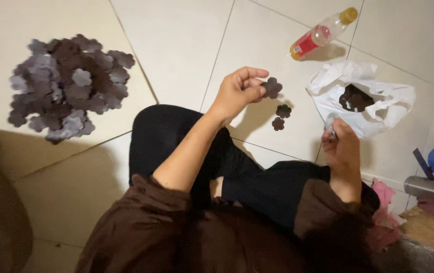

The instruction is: The person sits on the floor and wipes small dark flower-shaped pieces with a white cloth. They handle the pieces one at a time, rubbing them with the cloth, and place them back on the floor. A plastic bottle and a white bag are visible nearby.

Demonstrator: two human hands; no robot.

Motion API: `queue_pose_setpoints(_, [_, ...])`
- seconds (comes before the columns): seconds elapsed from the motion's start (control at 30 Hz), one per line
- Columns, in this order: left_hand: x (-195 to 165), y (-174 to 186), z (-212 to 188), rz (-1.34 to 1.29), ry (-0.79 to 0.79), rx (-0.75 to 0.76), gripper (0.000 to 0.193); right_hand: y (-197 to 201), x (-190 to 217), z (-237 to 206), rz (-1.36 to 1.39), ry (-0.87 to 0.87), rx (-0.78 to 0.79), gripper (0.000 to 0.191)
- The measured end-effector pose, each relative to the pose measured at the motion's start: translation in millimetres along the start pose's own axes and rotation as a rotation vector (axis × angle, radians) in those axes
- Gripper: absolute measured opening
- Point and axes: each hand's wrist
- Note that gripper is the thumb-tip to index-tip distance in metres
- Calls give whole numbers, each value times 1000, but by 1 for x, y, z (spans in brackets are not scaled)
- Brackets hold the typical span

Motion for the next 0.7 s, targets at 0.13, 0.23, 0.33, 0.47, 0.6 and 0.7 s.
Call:
queue_pose_setpoints(0.13, [-45, -14, -30, 129, -300, 63, 18, -29, 2, 16, 166, 31, 120, 18])
queue_pose_setpoints(0.23, [-74, -25, -52, 122, -449, 96, 15, -46, 8, 19, 200, 25, 60, 21])
queue_pose_setpoints(0.33, [-95, -34, -70, -29, -456, 136, 15, -58, 14, 18, 236, -14, 29, 17])
queue_pose_setpoints(0.47, [-115, -46, -83, 27, -467, 122, 18, -70, 18, 12, 228, -14, 45, 12])
queue_pose_setpoints(0.6, [-132, -56, -93, -26, -395, 100, 20, -78, 19, 3, 275, -52, 37, 14])
queue_pose_setpoints(0.7, [-141, -63, -98, 31, -361, 53, 26, -82, 20, -2, 295, -74, 26, 17])
Point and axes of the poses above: each hand's wrist, its own z-axis towards the middle knuckle, its own y-axis out of the back of the hand, x = y × z, and after that the axes turned 13 degrees about -y, right-handed
